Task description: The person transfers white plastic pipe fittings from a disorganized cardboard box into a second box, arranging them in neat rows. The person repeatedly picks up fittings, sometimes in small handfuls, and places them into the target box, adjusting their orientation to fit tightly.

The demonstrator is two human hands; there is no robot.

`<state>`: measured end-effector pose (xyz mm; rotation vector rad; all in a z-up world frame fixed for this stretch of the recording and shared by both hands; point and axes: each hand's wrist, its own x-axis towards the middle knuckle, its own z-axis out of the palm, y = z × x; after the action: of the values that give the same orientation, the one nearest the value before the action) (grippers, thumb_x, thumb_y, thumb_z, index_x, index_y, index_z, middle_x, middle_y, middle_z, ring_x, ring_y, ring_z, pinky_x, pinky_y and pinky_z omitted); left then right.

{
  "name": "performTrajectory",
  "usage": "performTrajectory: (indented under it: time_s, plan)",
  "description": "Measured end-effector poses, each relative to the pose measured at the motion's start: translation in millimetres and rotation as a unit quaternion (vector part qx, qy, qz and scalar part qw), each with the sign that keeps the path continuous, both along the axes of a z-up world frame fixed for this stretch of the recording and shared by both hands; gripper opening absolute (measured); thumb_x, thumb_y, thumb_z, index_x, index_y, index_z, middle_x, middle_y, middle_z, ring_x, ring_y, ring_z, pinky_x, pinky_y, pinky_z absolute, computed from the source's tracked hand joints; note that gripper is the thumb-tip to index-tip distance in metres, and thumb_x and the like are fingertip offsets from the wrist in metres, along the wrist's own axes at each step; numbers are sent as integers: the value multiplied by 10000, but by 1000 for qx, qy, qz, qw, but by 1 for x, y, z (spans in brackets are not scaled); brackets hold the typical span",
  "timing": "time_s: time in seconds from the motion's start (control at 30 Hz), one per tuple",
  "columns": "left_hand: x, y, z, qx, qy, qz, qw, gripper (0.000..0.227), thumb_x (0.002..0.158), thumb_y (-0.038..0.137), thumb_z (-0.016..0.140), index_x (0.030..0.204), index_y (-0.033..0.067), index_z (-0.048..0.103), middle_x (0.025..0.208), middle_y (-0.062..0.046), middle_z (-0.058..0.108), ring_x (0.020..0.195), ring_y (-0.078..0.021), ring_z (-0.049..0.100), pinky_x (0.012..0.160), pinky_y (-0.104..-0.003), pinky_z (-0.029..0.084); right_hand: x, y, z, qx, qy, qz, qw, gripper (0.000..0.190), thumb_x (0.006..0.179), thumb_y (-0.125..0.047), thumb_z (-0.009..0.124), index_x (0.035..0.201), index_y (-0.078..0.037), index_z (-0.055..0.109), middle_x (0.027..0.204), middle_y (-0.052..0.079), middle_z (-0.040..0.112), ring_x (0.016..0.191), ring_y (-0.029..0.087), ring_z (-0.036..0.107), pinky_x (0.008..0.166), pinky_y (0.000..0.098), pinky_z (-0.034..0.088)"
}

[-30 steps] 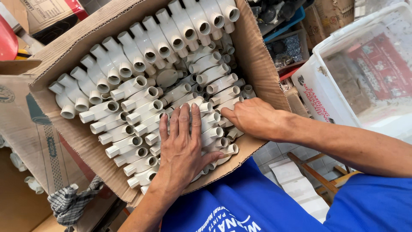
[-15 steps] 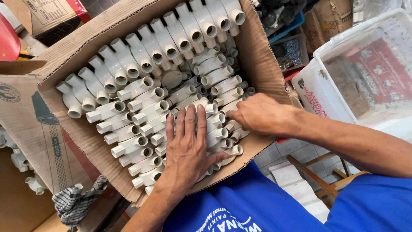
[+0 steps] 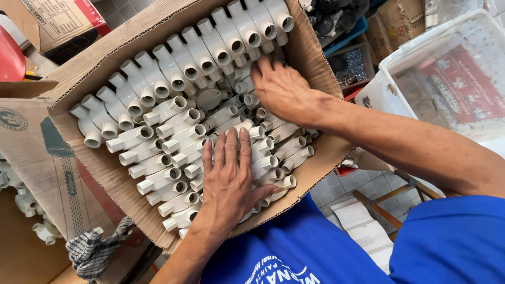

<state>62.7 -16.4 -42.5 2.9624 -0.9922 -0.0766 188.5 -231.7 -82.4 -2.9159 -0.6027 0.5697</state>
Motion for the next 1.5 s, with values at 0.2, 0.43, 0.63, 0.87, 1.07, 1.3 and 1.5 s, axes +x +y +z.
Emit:
performTrajectory:
  time_s: [0.2,0.43,0.63,0.87,1.07,1.3,1.5]
  plan:
    - [0,-1,-1,6,13,3,1000,1493,623,1059,699,1632,2,392,1589,-241,508,1461,-405,499,1263,-583,274,-4,-9,-13,-1,-20,8,1000,244,985,23,479,1167,51,639,1403,312,466,1040,416,575,802,542,619]
    - [1,-1,-1,-2,6,1,1000,1500,601,1059,716,1617,-4,418,1580,-226,520,1435,-390,518,1257,-577,296,-9,-17,-14,-34,-106,95,989,182,1010,19,539,1111,1,689,1238,198,533,880,311,650,783,453,642]
    - [9,1,4,5,43,-7,999,1308,753,934,691,1631,14,388,1595,-242,511,1502,-416,461,1273,-595,257,-7,-18,-14,-29,-130,109,985,131,1007,-5,555,979,-16,682,1176,188,533,804,302,628,667,433,644]
    - [19,-2,12,3,5,-29,1000,940,913,740,681,1577,97,511,1458,-208,587,1322,-377,578,1158,-567,397,-7,-23,-11,22,-87,75,993,148,991,-65,593,1068,14,693,1266,223,518,883,346,641,774,503,637]
    - [21,-4,14,17,11,-30,999,961,890,765,690,1579,118,512,1450,-192,587,1300,-361,571,1136,-551,395,-4,-24,1,6,-74,68,995,196,999,-112,593,1152,-30,685,1264,214,560,922,360,639,784,514,583]
    - [22,-4,18,19,-8,-36,999,1058,829,810,736,1549,64,523,1407,-163,611,1267,-333,594,1125,-518,410,-14,-26,32,41,-88,107,989,380,1038,-209,640,1351,6,626,1324,265,595,969,304,636,776,432,576]
    - [23,-5,14,25,-21,-23,999,1112,815,862,695,1500,-1,549,1393,-140,657,1245,-298,615,1148,-577,399,-50,-28,66,71,73,133,986,102,1065,-74,524,1160,-69,562,969,115,521,754,253,520,677,465,503]
